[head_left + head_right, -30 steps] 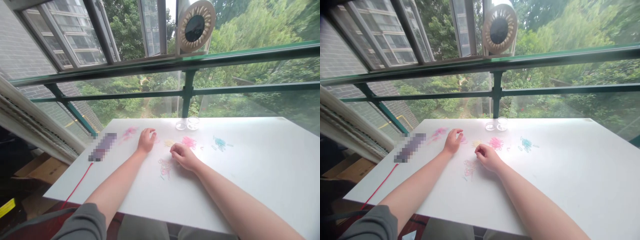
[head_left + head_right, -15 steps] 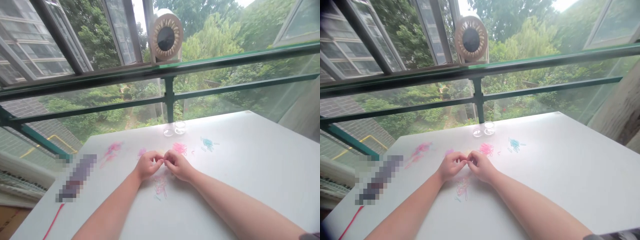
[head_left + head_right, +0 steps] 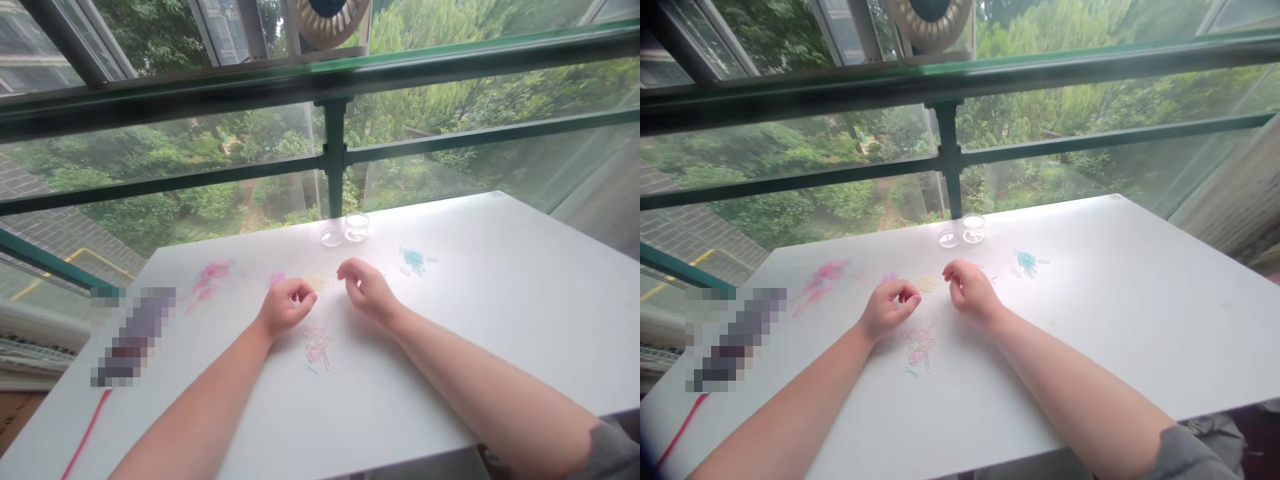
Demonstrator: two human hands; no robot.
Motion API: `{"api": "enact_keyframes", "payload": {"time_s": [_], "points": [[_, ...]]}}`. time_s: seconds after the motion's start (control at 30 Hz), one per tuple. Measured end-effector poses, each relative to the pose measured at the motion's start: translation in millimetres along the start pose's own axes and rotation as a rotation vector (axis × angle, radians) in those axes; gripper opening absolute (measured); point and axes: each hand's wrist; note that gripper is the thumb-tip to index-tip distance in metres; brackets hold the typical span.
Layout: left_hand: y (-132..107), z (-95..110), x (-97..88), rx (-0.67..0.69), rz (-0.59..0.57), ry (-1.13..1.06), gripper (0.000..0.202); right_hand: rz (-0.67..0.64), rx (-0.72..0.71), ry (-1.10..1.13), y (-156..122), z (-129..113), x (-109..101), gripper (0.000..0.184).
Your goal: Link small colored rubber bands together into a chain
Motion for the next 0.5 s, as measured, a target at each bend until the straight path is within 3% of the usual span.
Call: {"api": "enact_keyframes", "payload": {"time_s": [0.03,0.1,0.2,0.3,0.5], "points": [[0,-1,-0.2,-0.018,0.026,-0.003,0.019,0.114,-0.010,-0.102,3,4,-7,0.021],[-1,-2,-0.1,-0.046,0.069,-0.017,0.018,0.180,-0.008,-0.158,10,12,-18,0.026],[-1,-2,0.8,-0.063,0.106,-0.042,0.019,0.093,-0.007,-0.296,16,24,-21,0.032],[-2,-2,1.9,-0.051,0.117,-0.048,0.021,0.009,0.003,-0.347,19,30,-11,0.033],[-1,-2,2.7,-0.035,0.109,-0.051,0.020,-0.049,0.049,-0.409,24,36,2,0.019]]}}
Point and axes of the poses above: each hand's wrist, its own y-axis towards the middle knuckle, its own x-axis out of the palm, z = x × y, and after that the axes turned 11 degrees about y, right-handed
